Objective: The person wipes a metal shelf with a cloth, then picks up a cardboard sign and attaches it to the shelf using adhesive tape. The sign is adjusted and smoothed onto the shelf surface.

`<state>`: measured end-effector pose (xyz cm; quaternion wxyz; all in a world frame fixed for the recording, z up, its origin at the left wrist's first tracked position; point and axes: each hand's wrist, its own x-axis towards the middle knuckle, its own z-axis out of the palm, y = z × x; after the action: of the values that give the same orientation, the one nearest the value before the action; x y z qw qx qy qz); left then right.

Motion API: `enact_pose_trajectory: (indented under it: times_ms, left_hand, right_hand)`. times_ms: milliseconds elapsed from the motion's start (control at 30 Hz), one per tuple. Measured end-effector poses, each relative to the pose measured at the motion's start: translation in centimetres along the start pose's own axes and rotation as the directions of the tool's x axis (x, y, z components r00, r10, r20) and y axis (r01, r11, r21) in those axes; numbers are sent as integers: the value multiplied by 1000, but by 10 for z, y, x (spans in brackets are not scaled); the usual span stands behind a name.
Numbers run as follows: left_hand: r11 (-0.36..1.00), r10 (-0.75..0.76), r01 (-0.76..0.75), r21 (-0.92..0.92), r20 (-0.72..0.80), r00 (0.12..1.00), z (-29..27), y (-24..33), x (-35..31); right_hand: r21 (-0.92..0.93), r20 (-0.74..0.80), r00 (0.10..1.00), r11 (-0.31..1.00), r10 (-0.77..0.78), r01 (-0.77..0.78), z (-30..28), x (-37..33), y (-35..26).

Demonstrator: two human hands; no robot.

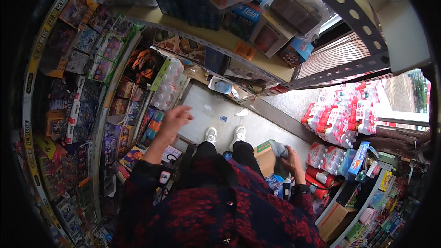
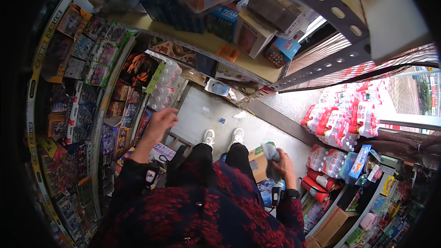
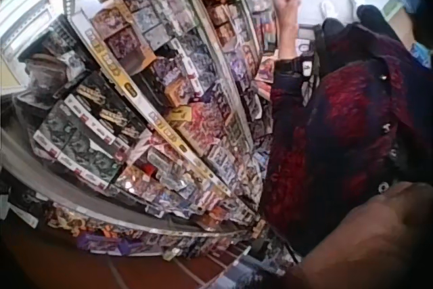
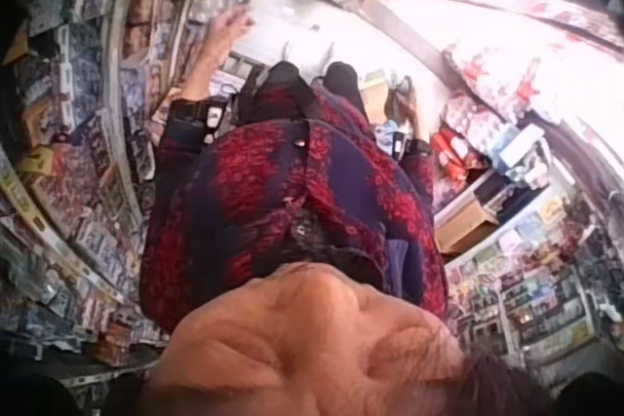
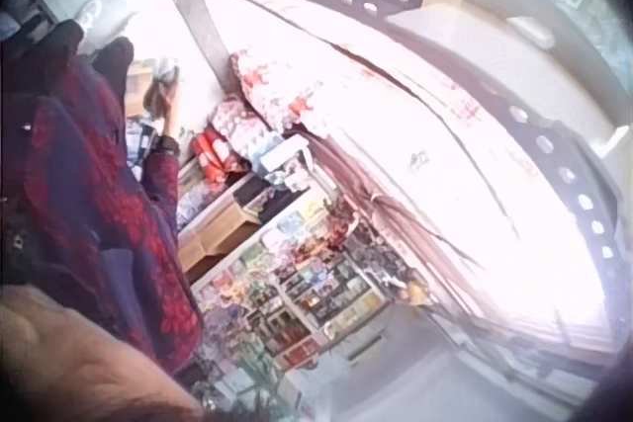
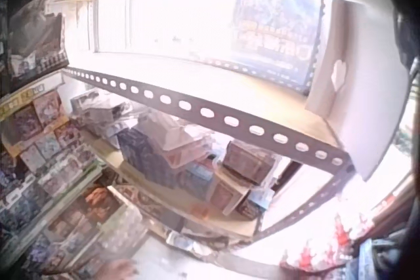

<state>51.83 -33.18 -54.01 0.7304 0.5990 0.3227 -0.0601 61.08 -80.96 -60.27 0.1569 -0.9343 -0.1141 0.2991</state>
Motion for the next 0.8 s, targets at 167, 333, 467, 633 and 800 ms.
enact_pose_trajectory:
  times_ms: [167,333,467,633,800]
  left_hand:
    - [991,-98,53,120,407,908,62,-62,13]
    - [979,104,-65,-196,195,975,95,-124,16]
    - [888,-125,28,-459,-182,975,87,-187,23]
    - [902,-256,36,-430,-465,847,80,-258,35]
    - [886,-346,104,-452,-494,797,70,-308,52]
  right_hand:
    - [370,149,977,925,-153,88,0,33,-125]
    - [622,466,747,776,-474,105,42,80,-198]
    - [666,636,613,734,-468,-131,98,174,-180]
    - [113,277,888,930,-367,349,235,329,-149]
    - [-159,244,806,797,-540,582,334,472,-131]
